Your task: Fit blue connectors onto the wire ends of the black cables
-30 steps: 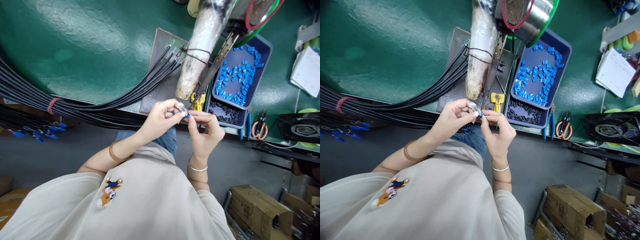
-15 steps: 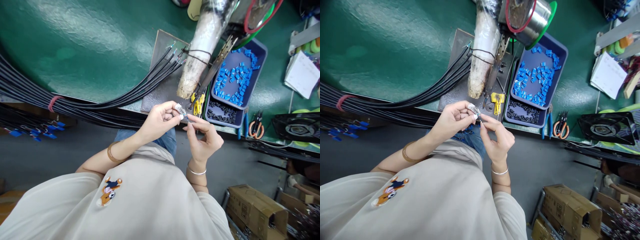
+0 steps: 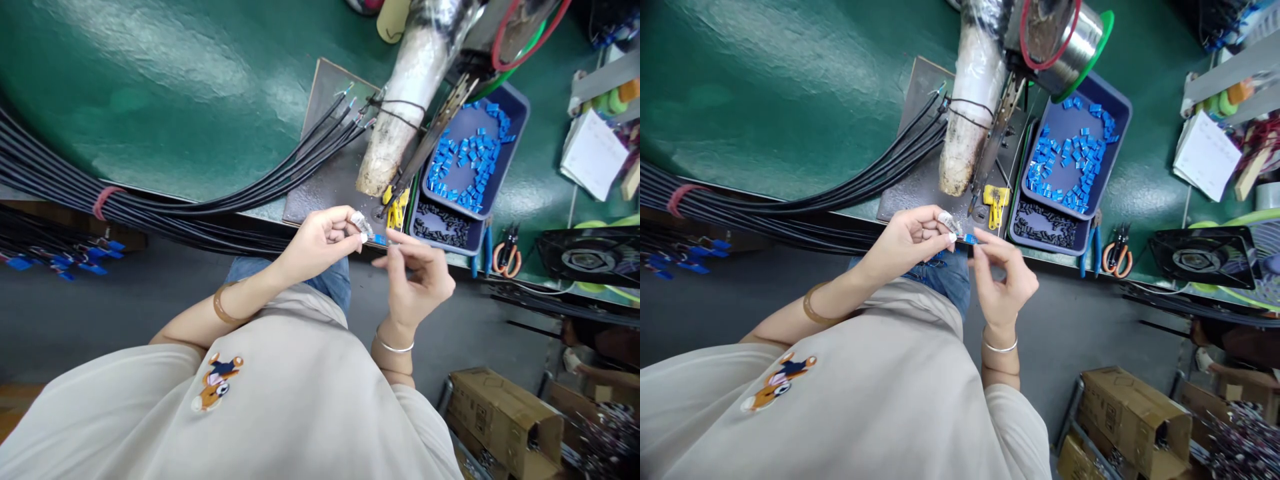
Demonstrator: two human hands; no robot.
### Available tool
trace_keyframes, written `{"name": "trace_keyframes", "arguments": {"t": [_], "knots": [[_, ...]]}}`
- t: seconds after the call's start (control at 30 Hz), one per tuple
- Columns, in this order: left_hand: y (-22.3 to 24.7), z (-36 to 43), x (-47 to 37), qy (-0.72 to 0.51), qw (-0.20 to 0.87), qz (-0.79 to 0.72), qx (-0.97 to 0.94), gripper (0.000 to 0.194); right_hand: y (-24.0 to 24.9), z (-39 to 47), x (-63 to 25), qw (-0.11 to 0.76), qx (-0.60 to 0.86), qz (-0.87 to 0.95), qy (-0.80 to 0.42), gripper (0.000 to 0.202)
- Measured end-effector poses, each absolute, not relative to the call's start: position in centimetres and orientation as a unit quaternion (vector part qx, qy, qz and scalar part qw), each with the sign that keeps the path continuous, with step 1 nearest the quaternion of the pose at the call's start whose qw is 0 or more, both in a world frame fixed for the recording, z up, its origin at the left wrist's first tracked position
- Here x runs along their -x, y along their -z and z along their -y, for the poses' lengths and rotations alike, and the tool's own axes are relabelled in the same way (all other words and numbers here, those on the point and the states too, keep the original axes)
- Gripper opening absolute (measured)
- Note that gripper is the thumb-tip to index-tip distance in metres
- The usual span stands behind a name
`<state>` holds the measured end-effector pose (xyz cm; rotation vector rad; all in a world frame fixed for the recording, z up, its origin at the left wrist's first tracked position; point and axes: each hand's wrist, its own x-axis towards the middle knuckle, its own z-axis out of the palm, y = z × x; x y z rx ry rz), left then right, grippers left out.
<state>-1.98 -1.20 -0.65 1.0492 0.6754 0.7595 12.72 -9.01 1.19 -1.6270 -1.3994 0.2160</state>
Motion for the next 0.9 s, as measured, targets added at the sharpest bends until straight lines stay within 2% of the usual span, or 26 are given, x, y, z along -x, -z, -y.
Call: {"name": "trace_keyframes", "arguments": {"t": [0.07, 0.17, 0.3, 0.9], "knots": [[0.6, 1.3, 2.1, -0.334, 0.749, -0.299, -0.489, 0.010, -1.5, 8.8, -13.2, 0.478, 0.689, 0.524, -0.147, 0.007], [0.7, 1.4, 2.3, -0.324, 0.758, -0.279, -0.492, 0.010, -2.1, 8.3, -13.9, 0.439, 0.689, 0.542, -0.196, 0.010], [0.9, 1.4, 2.4, -0.318, 0.767, -0.264, -0.491, 0.012, -2.5, 8.0, -14.5, 0.389, 0.658, 0.611, -0.208, 0.006], [0.8, 1.2, 2.8, -0.266, 0.792, -0.257, -0.486, 0.015, -2.2, 8.2, -14.7, 0.384, 0.626, 0.633, -0.244, 0.005]]}}
